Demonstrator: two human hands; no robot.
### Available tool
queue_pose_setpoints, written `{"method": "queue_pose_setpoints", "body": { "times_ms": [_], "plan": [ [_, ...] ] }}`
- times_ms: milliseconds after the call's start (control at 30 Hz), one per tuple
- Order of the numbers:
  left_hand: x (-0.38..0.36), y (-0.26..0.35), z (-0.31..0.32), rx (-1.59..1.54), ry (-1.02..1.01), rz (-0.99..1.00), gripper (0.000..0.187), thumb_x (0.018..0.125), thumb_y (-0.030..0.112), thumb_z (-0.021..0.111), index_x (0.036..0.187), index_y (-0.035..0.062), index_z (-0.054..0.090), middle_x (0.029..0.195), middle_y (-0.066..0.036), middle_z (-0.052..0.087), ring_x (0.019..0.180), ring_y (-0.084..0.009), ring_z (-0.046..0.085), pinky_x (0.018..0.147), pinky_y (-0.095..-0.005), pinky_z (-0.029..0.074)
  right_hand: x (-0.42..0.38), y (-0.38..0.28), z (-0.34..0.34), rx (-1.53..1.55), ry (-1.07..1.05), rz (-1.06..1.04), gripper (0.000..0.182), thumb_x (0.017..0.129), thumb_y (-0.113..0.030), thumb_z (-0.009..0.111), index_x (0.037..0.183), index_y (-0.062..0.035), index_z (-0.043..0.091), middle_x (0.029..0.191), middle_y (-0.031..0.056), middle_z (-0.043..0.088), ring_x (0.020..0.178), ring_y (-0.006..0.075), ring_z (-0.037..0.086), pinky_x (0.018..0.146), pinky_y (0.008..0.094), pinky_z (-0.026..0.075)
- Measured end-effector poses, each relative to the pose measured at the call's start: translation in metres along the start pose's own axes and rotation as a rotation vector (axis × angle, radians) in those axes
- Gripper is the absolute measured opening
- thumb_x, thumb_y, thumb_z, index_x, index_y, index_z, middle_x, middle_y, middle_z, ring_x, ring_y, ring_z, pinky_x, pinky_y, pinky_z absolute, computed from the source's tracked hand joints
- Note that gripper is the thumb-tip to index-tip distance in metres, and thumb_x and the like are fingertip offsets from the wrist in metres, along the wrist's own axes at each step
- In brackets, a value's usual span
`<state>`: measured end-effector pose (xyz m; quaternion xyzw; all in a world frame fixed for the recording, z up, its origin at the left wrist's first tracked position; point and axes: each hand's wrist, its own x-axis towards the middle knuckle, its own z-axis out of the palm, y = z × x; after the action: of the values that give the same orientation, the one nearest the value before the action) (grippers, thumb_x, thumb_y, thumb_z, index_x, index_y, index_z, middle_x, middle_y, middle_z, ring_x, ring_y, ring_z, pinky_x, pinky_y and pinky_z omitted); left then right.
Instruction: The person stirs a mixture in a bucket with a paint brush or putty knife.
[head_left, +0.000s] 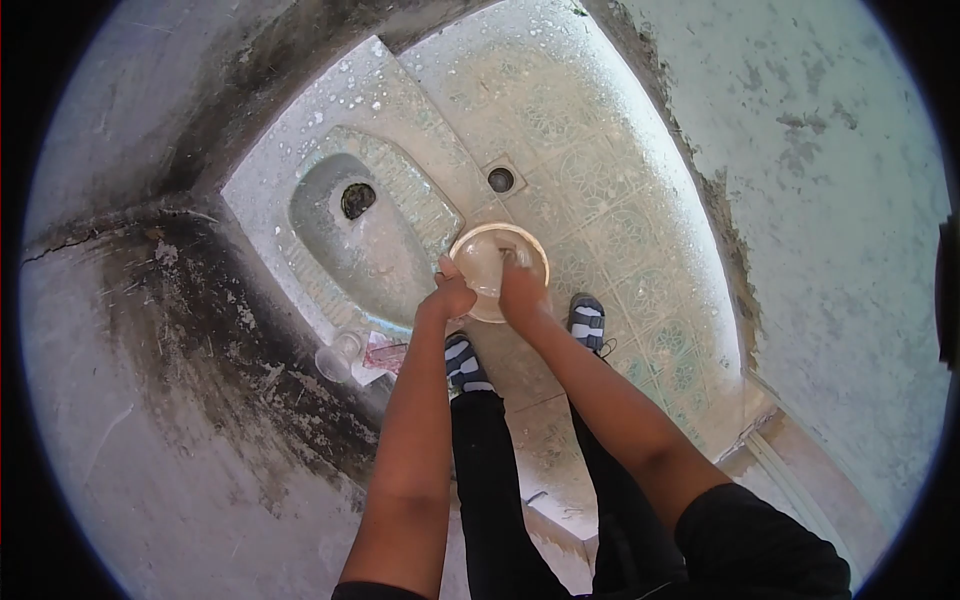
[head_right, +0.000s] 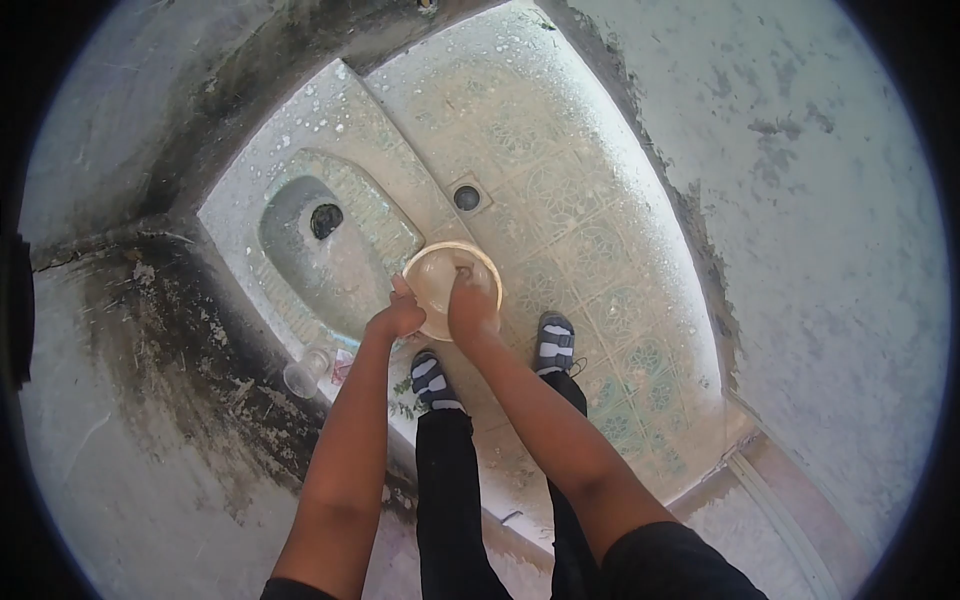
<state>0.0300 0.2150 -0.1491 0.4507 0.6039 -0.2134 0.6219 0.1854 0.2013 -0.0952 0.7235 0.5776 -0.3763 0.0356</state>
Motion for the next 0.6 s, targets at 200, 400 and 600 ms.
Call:
{"method": "queue_pose_setpoints", "body": {
  "times_ms": [200,400,600],
  "plan": [
    [-0.008,0.007,-0.004,0.061,-0.020,0.012,0.092,0.078,0.015,0.044,0.132,-0.0159,-0.023,0.142,-0.044,-0.004,0.136,-0.0489,0.011,0.112,-0.0428,0.019,-0.020,0.012,0.022,-0.016,-0.265,-0.104,0.021,0.084,-0.010,0.052,0.101,0.0024,0.056,0.091,0.0258,0.064,0.089,0.0403,0.064,0.075,0.0473,0.052],
    [-0.020,0.010,-0.001,0.013,0.063,0.003,0.076,0.078,0.016,0.041,0.136,-0.0199,0.006,0.143,-0.042,0.006,0.138,-0.0452,0.011,0.113,-0.0406,0.019,-0.007,-0.004,-0.019,0.030,-0.198,-0.190,0.020,0.082,-0.010,0.053,0.100,-0.0006,0.058,0.090,0.0250,0.064,0.085,0.0406,0.064,0.072,0.0471,0.052],
    [-0.001,-0.003,0.003,0.065,0.059,0.023,0.071,0.077,0.015,0.041,0.134,-0.0201,0.018,0.141,-0.042,0.013,0.138,-0.0457,0.009,0.113,-0.0423,0.018,0.008,-0.001,0.012,-0.027,0.002,-0.175,0.025,0.080,-0.005,0.054,0.105,-0.0027,0.057,0.084,0.0251,0.064,0.081,0.0402,0.064,0.072,0.0479,0.051]
  ]
}}
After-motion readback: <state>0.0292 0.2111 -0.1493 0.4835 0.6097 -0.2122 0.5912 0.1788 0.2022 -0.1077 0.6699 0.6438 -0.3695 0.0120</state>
